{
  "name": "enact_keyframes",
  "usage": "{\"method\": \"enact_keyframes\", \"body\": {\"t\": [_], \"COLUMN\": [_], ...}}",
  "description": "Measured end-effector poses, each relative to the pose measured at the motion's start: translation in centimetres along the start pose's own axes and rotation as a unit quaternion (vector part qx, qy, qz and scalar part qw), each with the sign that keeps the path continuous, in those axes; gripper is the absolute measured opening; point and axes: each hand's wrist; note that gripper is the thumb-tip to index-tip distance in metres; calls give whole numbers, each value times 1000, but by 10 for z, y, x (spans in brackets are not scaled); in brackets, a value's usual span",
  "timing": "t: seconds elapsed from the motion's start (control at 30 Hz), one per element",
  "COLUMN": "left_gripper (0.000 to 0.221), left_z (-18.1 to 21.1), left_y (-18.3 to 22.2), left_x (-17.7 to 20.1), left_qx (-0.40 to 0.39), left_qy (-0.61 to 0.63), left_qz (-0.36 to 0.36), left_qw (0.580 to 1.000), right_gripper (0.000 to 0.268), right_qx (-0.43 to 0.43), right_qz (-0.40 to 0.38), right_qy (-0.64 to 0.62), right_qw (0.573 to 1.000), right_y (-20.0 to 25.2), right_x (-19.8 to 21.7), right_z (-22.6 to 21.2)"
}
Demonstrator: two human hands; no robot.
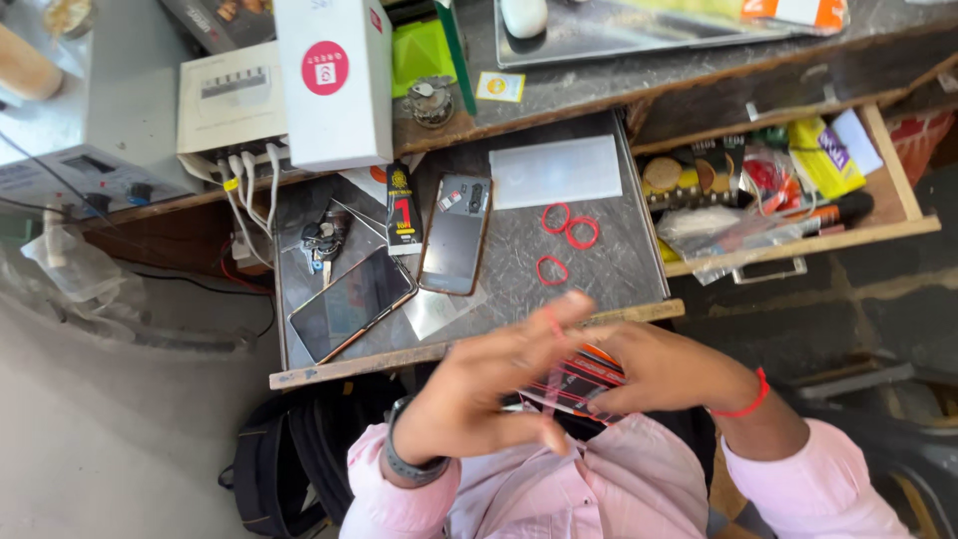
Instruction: The person sits at a workbench and handles a packaged screen protector, securing it with red rubber bands. They then pick up a disassembled smartphone, connect a charging cable, and use a cotton swab to clean the internal components of the phone's motherboard.
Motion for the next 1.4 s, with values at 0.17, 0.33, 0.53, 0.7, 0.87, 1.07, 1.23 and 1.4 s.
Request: {"method": "enact_keyframes", "body": {"t": [0.17, 0.33, 0.53, 0.7, 0.87, 1.07, 1.23, 1.4], "left_gripper": [38, 36, 86, 87, 77, 30, 10, 12], "left_z": [-18, -25, -50, -39, -19, -29, -34, -32], "left_y": [-11, -1, 23, 11, -24, -34, -28, -30], "left_x": [-42, -35, -44, -6, -17, -51, -53, -41], "left_qx": [-66, -107, 13, 35, 92, 32, 46, 74], "left_qy": [-90, 53, 366, 45, -224, -485, -510, -461], "left_qz": [-264, -152, 411, 155, -61, -107, -120, -111], "left_qw": [958, 981, 835, 986, 968, 867, 850, 878], "right_gripper": [52, 52, 38, 36, 33, 37, 32, 33], "right_qx": [-36, -10, 261, 31, -74, -130, -98, 24], "right_qz": [-18, 231, 371, 221, 124, 133, 183, 258], "right_qy": [-130, -368, -363, 230, 292, 300, 228, 228], "right_qw": [991, 901, 814, 947, 945, 936, 951, 938], "right_y": [-10, 17, 29, 42, 33, 10, 10, 9], "right_x": [-16, -17, -17, -1, 0, -15, -11, -13], "right_z": [35, 65, 57, 17, -3, 12, 8, 4]}}
Point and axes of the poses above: each hand's wrist, its own y-axis away from the middle knuckle, its own x-axis out of the back of the hand, z = x × y, and after that the axes turned 2 degrees about -x, right-handed
